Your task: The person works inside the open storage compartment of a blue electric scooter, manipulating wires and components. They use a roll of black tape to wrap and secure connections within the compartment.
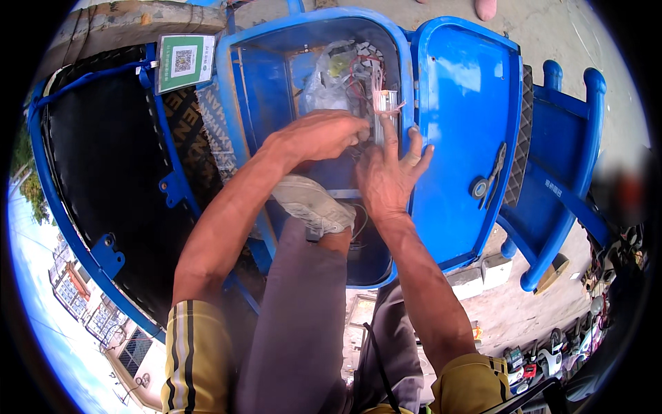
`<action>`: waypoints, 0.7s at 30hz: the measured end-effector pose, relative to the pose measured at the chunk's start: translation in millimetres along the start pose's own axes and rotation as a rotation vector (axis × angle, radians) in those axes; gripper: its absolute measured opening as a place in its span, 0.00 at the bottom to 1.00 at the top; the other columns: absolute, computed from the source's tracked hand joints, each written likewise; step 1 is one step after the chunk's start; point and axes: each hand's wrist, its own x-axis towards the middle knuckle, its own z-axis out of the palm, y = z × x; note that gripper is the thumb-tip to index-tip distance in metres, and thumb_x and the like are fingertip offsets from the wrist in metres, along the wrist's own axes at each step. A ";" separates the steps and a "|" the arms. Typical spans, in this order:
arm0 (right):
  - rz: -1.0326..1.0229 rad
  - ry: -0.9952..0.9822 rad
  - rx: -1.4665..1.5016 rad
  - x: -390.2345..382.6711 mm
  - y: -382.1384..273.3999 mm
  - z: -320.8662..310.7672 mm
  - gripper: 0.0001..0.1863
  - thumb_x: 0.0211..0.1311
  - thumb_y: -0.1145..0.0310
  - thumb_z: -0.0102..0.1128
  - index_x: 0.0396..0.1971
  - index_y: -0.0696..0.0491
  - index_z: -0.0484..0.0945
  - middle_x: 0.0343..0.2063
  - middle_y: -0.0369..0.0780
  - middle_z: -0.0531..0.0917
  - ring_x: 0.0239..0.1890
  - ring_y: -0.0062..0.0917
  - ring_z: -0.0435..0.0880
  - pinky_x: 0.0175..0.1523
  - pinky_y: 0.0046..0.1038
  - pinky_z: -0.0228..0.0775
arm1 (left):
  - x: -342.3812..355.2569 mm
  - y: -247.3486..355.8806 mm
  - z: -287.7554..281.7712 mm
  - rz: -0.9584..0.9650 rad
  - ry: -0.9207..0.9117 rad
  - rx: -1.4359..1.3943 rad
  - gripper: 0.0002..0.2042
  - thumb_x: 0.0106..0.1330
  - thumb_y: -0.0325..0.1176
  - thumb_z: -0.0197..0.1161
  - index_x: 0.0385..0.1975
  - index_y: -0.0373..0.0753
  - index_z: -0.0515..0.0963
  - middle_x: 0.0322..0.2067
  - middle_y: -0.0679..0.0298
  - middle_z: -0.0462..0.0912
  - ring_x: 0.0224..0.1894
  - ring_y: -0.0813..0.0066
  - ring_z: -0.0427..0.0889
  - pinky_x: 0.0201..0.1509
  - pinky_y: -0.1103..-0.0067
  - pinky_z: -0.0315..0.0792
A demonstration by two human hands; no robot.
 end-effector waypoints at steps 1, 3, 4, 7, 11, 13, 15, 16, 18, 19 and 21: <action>-0.003 0.001 0.005 0.8 -0.6 -0.6 0.05 0.57 0.61 0.74 0.31 0.43 0.88 0.77 0.28 0.71 0.78 0.52 0.61 0.79 0.71 0.46 | -0.6 -2.4 1.9 0.014 0.018 -0.012 0.12 0.74 0.28 0.67 0.55 0.38 0.83 0.53 0.52 0.88 0.60 0.45 0.84 0.64 0.56 0.78; -0.005 -0.002 0.007 0.2 0.4 -0.8 0.05 0.56 0.62 0.74 0.31 0.43 0.88 0.77 0.28 0.70 0.79 0.53 0.60 0.79 0.71 0.46 | -0.7 -1.0 1.6 0.022 0.015 0.002 0.11 0.74 0.29 0.68 0.53 0.38 0.83 0.52 0.53 0.88 0.60 0.46 0.85 0.64 0.56 0.78; -0.004 -0.015 0.011 -0.2 0.7 -1.7 0.05 0.57 0.61 0.74 0.31 0.43 0.88 0.77 0.28 0.70 0.79 0.53 0.60 0.79 0.71 0.46 | -1.1 -0.1 1.6 0.025 0.014 0.009 0.11 0.73 0.29 0.69 0.53 0.38 0.83 0.52 0.53 0.88 0.60 0.46 0.85 0.64 0.56 0.78; -0.003 -0.032 0.050 0.0 2.1 -3.3 0.07 0.61 0.60 0.74 0.34 0.45 0.90 0.78 0.29 0.69 0.80 0.53 0.59 0.79 0.73 0.45 | -3.4 3.8 4.4 0.078 0.050 0.125 0.13 0.71 0.31 0.71 0.52 0.39 0.83 0.50 0.55 0.88 0.59 0.49 0.85 0.64 0.58 0.79; -0.024 -0.017 0.092 -3.0 4.9 -1.8 0.08 0.65 0.60 0.73 0.36 0.48 0.91 0.79 0.30 0.66 0.81 0.54 0.57 0.78 0.77 0.45 | 3.6 -1.3 13.4 0.184 0.066 0.307 0.14 0.69 0.33 0.73 0.51 0.38 0.83 0.50 0.57 0.87 0.58 0.52 0.86 0.64 0.59 0.80; -0.036 -0.017 0.086 -2.6 5.6 -3.1 0.08 0.66 0.60 0.72 0.36 0.48 0.91 0.79 0.30 0.66 0.81 0.54 0.57 0.77 0.77 0.46 | 0.7 -6.8 17.9 0.220 0.113 0.319 0.13 0.68 0.34 0.74 0.49 0.38 0.82 0.49 0.58 0.87 0.57 0.53 0.86 0.63 0.60 0.80; -0.038 -0.032 0.089 -2.5 6.2 -5.7 0.08 0.66 0.60 0.72 0.35 0.48 0.91 0.79 0.30 0.67 0.80 0.54 0.57 0.77 0.77 0.46 | 1.0 -8.4 16.7 0.224 0.099 0.290 0.13 0.68 0.34 0.74 0.48 0.38 0.82 0.48 0.57 0.86 0.57 0.52 0.86 0.63 0.59 0.80; -0.037 -0.044 0.086 -2.0 6.8 -7.0 0.08 0.65 0.60 0.72 0.35 0.48 0.91 0.79 0.30 0.67 0.80 0.54 0.58 0.77 0.77 0.46 | 1.3 -9.2 16.3 0.226 0.093 0.275 0.13 0.68 0.34 0.74 0.47 0.38 0.82 0.48 0.57 0.86 0.56 0.52 0.86 0.62 0.59 0.80; -0.040 -0.062 0.089 -0.3 6.3 -10.0 0.08 0.64 0.60 0.72 0.34 0.49 0.90 0.79 0.31 0.67 0.80 0.54 0.58 0.77 0.77 0.47 | -1.7 -11.6 16.1 0.208 0.098 0.239 0.13 0.67 0.34 0.74 0.47 0.38 0.81 0.48 0.57 0.86 0.56 0.51 0.86 0.62 0.60 0.80; -0.036 -0.058 0.083 -0.4 5.5 -9.3 0.08 0.63 0.60 0.72 0.34 0.49 0.90 0.78 0.31 0.67 0.80 0.53 0.58 0.77 0.77 0.47 | -2.1 -12.4 16.7 0.199 0.100 0.220 0.13 0.67 0.34 0.74 0.47 0.37 0.81 0.48 0.57 0.86 0.56 0.51 0.85 0.62 0.60 0.79; -0.028 -0.051 0.067 -1.5 4.6 -5.7 0.08 0.62 0.61 0.72 0.34 0.49 0.90 0.78 0.31 0.68 0.80 0.53 0.58 0.78 0.77 0.46 | -0.4 -10.5 16.7 0.201 0.070 0.258 0.14 0.67 0.34 0.73 0.48 0.37 0.81 0.48 0.57 0.86 0.56 0.51 0.85 0.63 0.60 0.79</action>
